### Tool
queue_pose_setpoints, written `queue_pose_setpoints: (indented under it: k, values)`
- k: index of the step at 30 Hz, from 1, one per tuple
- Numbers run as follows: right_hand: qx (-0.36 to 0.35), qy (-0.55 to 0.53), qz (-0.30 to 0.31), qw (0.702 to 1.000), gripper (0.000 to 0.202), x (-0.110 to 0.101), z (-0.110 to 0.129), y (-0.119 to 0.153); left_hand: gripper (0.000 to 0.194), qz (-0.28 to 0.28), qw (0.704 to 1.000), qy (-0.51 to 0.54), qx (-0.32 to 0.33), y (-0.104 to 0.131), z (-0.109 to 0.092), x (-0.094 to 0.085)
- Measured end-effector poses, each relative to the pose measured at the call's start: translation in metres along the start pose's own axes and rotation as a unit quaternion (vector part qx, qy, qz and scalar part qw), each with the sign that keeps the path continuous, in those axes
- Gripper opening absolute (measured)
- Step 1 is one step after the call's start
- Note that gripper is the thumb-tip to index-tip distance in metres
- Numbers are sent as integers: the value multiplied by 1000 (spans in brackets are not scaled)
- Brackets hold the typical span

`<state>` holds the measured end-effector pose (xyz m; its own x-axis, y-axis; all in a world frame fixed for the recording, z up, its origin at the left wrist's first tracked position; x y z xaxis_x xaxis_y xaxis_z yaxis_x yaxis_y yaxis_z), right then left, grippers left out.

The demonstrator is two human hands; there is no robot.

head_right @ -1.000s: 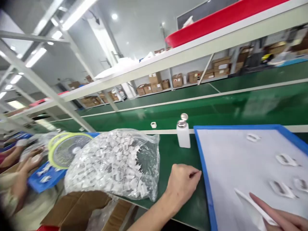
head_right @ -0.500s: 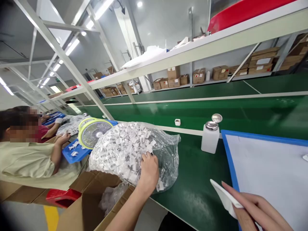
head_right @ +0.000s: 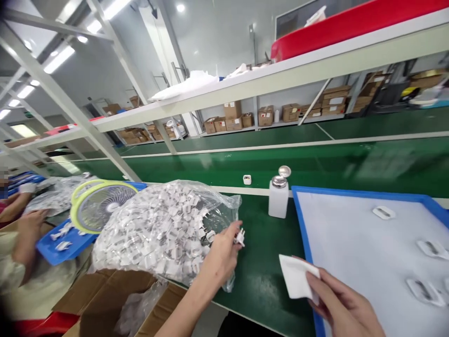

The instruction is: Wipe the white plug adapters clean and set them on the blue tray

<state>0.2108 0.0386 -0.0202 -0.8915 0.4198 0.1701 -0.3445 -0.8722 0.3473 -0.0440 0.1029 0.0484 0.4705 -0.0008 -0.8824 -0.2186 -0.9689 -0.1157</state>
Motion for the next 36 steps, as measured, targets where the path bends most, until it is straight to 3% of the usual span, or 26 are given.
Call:
queue_pose_setpoints:
  k: [2, 4, 6, 8, 10, 12, 15, 17, 20, 22, 24, 30, 36]
  values:
    - [101, -72, 7, 992, 42, 8, 6, 9, 54, 31, 997, 40, 63, 3, -20, 16]
    - [103, -96, 68, 988, 36, 16, 17, 16, 50, 61, 989, 66, 121, 9, -35, 33]
    - [68, -91, 110, 987, 29, 20, 26, 19, 53, 83, 981, 73, 158, 17, -43, 48]
    - [30, -62, 111, 991, 27, 19, 33, 19, 55, 98, 978, 66, 171, 24, -44, 59]
    - [-50, 30, 96, 994, 33, 20, 46, 13, 57, 115, 977, 71, 166, 30, -41, 66]
    - [-155, 142, 59, 976, 43, 25, 68, 1, 63, 133, 973, 105, 158, 35, -40, 67]
    - [-288, 234, -31, 928, 44, 41, 113, -28, 82, 151, 964, 184, 118, 40, -39, 64]
    - [-402, 299, -60, 863, 38, 58, 144, -47, 85, 144, 962, 225, 51, 41, -37, 64]
    - [-505, 428, 22, 750, 34, 88, 169, -71, 58, 112, 963, 244, -39, 42, -32, 66]
    - [-531, 497, 72, 683, 30, 101, 171, -80, 36, 105, 963, 246, -41, 42, -30, 67]
    - [-540, 543, 92, 636, 24, 106, 169, -84, 29, 110, 961, 253, -27, 40, -29, 67]
    - [-540, 621, 108, 558, 10, 114, 170, -90, 30, 105, 961, 254, -37, 36, -23, 65]
    - [-542, 640, 112, 532, 13, 115, 177, -91, 37, 96, 964, 246, -40, 38, -21, 65]
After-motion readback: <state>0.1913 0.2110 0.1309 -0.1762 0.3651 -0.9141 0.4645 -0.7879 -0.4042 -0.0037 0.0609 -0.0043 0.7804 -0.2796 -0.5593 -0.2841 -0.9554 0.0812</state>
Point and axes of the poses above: each hand's wrist, its own y-axis away from the middle knuckle, its own x-axis out of the palm, z = x × y, the point moved 4 cm from there along -y, towards the middle knuckle, and after that the axes turned 1 degree about -x, right-handed, at the moved point
